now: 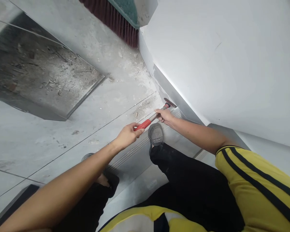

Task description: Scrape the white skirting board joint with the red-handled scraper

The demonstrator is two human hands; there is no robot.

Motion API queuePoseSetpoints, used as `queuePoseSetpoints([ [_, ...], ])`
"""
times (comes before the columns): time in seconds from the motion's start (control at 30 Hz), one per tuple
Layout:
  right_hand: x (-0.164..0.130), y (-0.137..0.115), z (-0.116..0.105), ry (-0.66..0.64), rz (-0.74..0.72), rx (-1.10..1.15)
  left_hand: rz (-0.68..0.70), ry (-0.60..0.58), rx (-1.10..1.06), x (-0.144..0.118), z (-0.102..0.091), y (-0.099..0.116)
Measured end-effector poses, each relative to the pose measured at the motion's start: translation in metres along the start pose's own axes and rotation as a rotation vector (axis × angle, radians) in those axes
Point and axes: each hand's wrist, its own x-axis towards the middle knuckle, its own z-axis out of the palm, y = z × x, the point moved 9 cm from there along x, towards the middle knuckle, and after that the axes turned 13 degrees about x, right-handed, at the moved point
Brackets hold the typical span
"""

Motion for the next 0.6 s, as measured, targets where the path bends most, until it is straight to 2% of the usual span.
queuePoseSetpoints([
  [0.13, 0.011, 0.001, -0.002, 0.077, -0.03, 0.087, -0.011, -0.048, -0.088, 0.006, 0.0, -0.004],
  [0.3, 0.019, 0.006, 0.016, 0.006, 0.048, 0.1, -0.114, -0.146, -0.199, -0.003, 0.01, -0.003],
  [0.4, 0.027, 0.001, 0.024, -0.004, 0.022, 0.038, -0.143, -0.171, -0.257, -0.007, 0.018, -0.002],
  [0.5, 0.037, -0.002, 0.029, -0.016, -0.016, -0.076, -0.159, -0.208, -0.365, -0.006, 0.034, -0.006],
  [0.6, 0.042, -0.002, 0.03, -0.006, -0.042, -0.204, -0.162, -0.304, -0.569, -0.006, 0.063, -0.009],
])
